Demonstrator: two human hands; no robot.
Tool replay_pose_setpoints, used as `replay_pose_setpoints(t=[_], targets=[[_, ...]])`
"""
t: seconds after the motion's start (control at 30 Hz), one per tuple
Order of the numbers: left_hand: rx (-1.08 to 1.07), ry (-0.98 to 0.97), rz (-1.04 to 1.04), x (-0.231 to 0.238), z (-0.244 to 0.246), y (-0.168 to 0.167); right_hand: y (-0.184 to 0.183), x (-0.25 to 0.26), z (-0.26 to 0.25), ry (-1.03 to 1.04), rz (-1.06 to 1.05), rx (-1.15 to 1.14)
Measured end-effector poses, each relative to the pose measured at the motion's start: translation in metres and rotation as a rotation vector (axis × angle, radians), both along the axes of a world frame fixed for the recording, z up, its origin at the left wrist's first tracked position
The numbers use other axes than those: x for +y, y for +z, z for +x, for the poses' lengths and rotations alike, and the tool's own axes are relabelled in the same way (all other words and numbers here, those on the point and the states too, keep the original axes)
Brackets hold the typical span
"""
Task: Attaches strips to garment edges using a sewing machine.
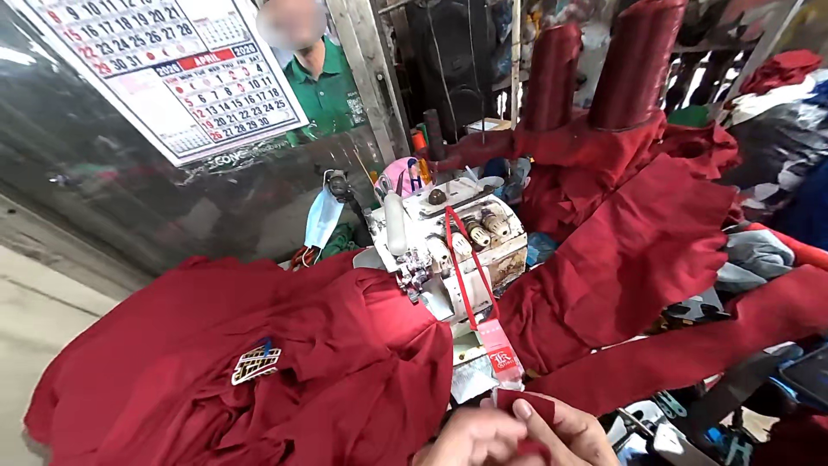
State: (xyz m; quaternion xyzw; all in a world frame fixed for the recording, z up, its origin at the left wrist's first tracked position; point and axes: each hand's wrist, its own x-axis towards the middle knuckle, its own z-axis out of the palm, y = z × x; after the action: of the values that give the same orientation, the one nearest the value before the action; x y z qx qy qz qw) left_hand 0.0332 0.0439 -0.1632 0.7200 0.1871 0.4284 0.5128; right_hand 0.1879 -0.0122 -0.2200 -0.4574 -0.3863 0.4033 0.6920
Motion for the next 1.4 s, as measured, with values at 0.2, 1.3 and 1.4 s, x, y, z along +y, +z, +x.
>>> replay_pose_setpoints(t=[0.2, 1.3, 1.4], targets=[[0.017, 0.239, -0.079, 0.003, 0.023, -0.035, -0.002, -0.005, -0.007, 0.003, 0.034, 0.037], [0.000, 0.060, 0.015, 0.026, -0.016, -0.060, 0.004, 0.007, -0.003, 0.275, 0.226, -0.193], [-0.025, 0.124, -0.067, 0.023, -0.014, -0.051, 0.010, 0.015, 0.001, 0.253, 0.245, -0.202]])
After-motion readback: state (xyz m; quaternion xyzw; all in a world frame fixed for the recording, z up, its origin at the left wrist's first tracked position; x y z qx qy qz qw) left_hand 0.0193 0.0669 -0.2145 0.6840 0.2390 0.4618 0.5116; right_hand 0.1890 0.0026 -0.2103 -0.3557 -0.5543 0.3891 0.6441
